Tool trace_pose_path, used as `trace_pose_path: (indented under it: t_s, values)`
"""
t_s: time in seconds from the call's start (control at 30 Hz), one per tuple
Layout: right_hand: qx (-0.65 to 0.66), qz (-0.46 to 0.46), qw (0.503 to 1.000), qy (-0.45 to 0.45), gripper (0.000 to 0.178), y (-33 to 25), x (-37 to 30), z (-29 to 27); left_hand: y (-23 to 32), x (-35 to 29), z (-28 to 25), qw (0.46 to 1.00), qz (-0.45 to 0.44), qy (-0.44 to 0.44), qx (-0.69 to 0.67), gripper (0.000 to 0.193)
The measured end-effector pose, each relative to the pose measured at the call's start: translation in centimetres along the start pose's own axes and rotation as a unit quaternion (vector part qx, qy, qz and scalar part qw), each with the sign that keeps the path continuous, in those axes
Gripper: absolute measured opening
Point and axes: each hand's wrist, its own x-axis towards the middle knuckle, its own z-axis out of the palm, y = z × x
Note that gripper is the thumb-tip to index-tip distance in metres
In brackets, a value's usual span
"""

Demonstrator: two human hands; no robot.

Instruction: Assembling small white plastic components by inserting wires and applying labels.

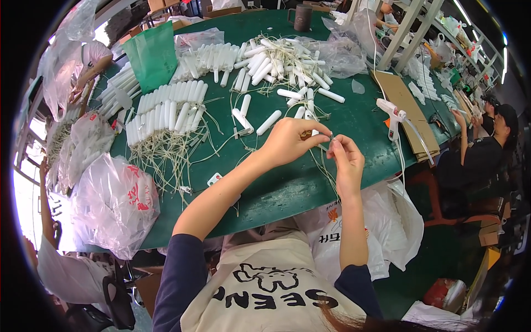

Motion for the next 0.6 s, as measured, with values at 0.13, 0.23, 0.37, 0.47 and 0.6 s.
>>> trace_pose_path:
  t_s: [0.13, 0.23, 0.37, 0.47, 0.6]
  values:
    - [-0.006, -0.005, 1.0, 0.011, 0.011, 0.2, -0.1, -0.4, 0.0, 0.3, 0.2, 1.0, -0.001, -0.02, 0.0, 0.014]
    - [-0.038, -0.001, 0.999, 0.002, 0.012, 0.3, 0.0, -0.8, 0.2, 0.2, 0.1, 0.998, -0.009, -0.028, 0.058, 0.014]
    - [-0.011, 0.018, 1.0, -0.004, 0.012, -1.1, 0.4, -0.5, -0.5, 0.1, 0.1, 0.978, 0.147, 0.023, 0.143, 0.011]
    - [-0.004, 0.055, 0.998, -0.003, 0.016, -1.6, 1.2, -0.8, -0.6, 0.1, 0.2, 0.946, 0.239, 0.035, 0.217, 0.012]
    - [-0.111, 0.058, 0.99, -0.061, 0.018, -2.0, 1.8, -1.7, -0.8, 0.1, 0.3, 0.935, 0.26, 0.041, 0.238, 0.014]
